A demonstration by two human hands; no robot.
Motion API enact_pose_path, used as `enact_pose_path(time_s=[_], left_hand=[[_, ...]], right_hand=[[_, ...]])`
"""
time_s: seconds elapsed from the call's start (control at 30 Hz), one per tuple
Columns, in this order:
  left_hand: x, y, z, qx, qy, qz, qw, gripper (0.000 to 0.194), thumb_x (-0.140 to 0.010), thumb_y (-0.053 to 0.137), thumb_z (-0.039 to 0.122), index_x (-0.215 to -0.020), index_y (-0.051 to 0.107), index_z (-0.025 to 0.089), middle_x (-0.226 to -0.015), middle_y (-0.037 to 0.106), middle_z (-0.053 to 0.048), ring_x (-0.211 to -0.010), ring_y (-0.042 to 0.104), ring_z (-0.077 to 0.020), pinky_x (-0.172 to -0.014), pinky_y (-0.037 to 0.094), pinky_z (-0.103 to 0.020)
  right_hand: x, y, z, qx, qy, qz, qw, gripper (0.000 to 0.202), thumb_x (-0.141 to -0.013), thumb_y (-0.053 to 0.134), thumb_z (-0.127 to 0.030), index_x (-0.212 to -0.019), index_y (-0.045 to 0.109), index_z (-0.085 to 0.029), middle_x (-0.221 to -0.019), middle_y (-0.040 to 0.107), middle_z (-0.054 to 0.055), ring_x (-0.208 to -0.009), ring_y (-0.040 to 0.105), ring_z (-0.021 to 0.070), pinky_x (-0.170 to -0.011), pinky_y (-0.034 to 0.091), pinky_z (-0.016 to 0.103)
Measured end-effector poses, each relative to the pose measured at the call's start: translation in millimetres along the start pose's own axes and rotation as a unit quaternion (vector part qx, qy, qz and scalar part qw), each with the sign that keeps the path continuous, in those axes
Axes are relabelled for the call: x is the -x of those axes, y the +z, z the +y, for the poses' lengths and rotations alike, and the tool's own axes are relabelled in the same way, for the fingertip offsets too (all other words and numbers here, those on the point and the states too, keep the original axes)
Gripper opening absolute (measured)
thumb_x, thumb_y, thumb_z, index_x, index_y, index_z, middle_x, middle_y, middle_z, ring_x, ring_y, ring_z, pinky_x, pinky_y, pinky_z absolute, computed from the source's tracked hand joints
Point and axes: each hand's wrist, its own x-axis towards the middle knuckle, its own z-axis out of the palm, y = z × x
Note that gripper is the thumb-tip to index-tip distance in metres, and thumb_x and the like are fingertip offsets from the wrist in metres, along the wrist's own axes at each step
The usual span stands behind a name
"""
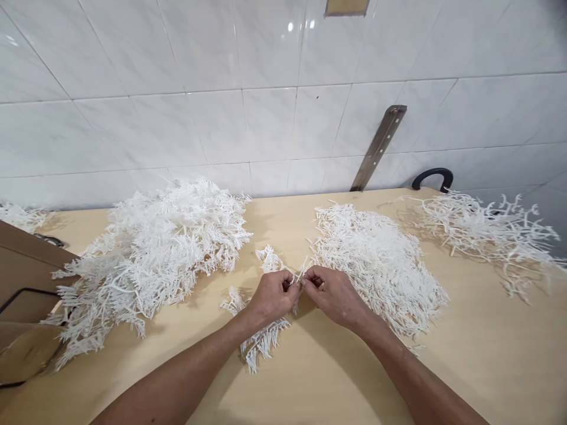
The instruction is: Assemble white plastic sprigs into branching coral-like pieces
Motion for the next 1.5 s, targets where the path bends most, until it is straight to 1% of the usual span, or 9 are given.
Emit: enact_pose_path(time_s=[0.13,0.3,0.57,0.7,0.87,0.97,1.13,1.33,1.5], left_hand=[[0.1,-1.0,2.2,0.022,-0.003,-0.003,1.000,0.024,-0.080,0.055,0.031,-0.060,0.050,0.019,-0.056,0.045,0.003,-0.055,0.040,-0.0112,-0.054,0.029,-0.025],[-0.6,-2.3,1.0,0.030,0.004,0.002,1.000,0.031,-0.082,0.056,0.035,-0.058,0.042,0.020,-0.056,0.037,0.005,-0.055,0.035,-0.0106,-0.054,0.026,-0.025],[-3.9,-7.4,1.1,-0.012,-0.023,-0.036,0.999,0.025,-0.078,0.055,0.030,-0.058,0.042,0.020,-0.056,0.037,0.005,-0.055,0.034,-0.0112,-0.053,0.024,-0.026],[-3.7,-8.7,0.3,0.023,-0.033,-0.058,0.998,0.027,-0.077,0.057,0.032,-0.060,0.040,0.020,-0.056,0.035,0.006,-0.054,0.033,-0.0106,-0.052,0.022,-0.026],[-4.3,-7.5,-0.5,0.088,-0.032,-0.021,0.995,0.036,-0.080,0.058,0.040,-0.059,0.035,0.021,-0.056,0.031,0.006,-0.054,0.031,-0.0095,-0.053,0.024,-0.025],[-4.6,-6.9,0.6,0.104,-0.028,-0.008,0.994,0.037,-0.079,0.060,0.042,-0.059,0.039,0.020,-0.056,0.033,0.006,-0.054,0.031,-0.0093,-0.054,0.025,-0.025],[-4.1,-6.5,3.2,0.120,-0.028,0.006,0.992,0.035,-0.079,0.062,0.040,-0.058,0.043,0.019,-0.056,0.034,0.006,-0.054,0.031,-0.0087,-0.054,0.026,-0.024],[-6.2,-5.5,-1.0,0.121,-0.022,-0.007,0.992,0.025,-0.081,0.060,0.036,-0.066,0.057,0.017,-0.060,0.050,0.002,-0.058,0.044,-0.0116,-0.058,0.034,-0.025],[-7.7,-5.0,-4.6,0.117,-0.015,0.000,0.993,0.026,-0.081,0.061,0.035,-0.063,0.054,0.017,-0.058,0.045,0.004,-0.057,0.041,-0.0103,-0.056,0.032,-0.024]], right_hand=[[-0.1,0.4,-1.5,-0.036,0.011,0.004,0.999,0.018,-0.087,0.053,-0.031,-0.080,0.068,-0.022,-0.070,0.068,0.001,-0.059,0.059,0.0163,-0.055,0.045,0.028],[-0.3,0.5,0.2,-0.076,0.017,-0.011,0.997,0.021,-0.089,0.053,-0.034,-0.080,0.068,-0.022,-0.069,0.067,0.001,-0.059,0.059,0.0168,-0.055,0.046,0.028],[-0.9,7.7,0.1,0.124,-0.083,0.003,0.989,0.020,-0.093,0.044,-0.024,-0.083,0.062,-0.021,-0.081,0.067,0.005,-0.069,0.059,0.0176,-0.063,0.041,0.029],[-8.5,5.8,15.2,0.159,-0.045,0.075,0.983,0.022,-0.091,0.042,-0.023,-0.079,0.060,-0.019,-0.082,0.066,0.008,-0.068,0.059,0.0193,-0.063,0.041,0.031],[-11.7,-10.9,32.3,0.057,0.064,0.124,0.989,0.015,-0.085,0.052,-0.033,-0.083,0.062,-0.021,-0.068,0.066,0.002,-0.059,0.059,0.0181,-0.061,0.044,0.030],[-9.9,-21.6,34.3,0.106,0.060,0.150,0.981,0.013,-0.082,0.052,-0.030,-0.080,0.061,-0.021,-0.069,0.065,0.002,-0.061,0.059,0.0187,-0.063,0.044,0.031],[-6.7,-28.1,28.4,0.139,0.031,0.224,0.964,0.019,-0.083,0.050,-0.028,-0.088,0.066,-0.018,-0.095,0.070,0.009,-0.061,0.060,0.0170,-0.068,0.047,0.035],[-1.0,-4.4,7.8,-0.015,0.002,0.042,0.999,0.027,-0.091,0.053,-0.039,-0.097,0.072,-0.022,-0.093,0.075,0.005,-0.076,0.067,0.0197,-0.068,0.051,0.031],[-0.1,5.9,6.1,-0.059,0.047,0.012,0.997,0.025,-0.089,0.056,-0.040,-0.090,0.075,-0.023,-0.081,0.073,0.003,-0.070,0.066,0.0194,-0.063,0.049,0.030]])
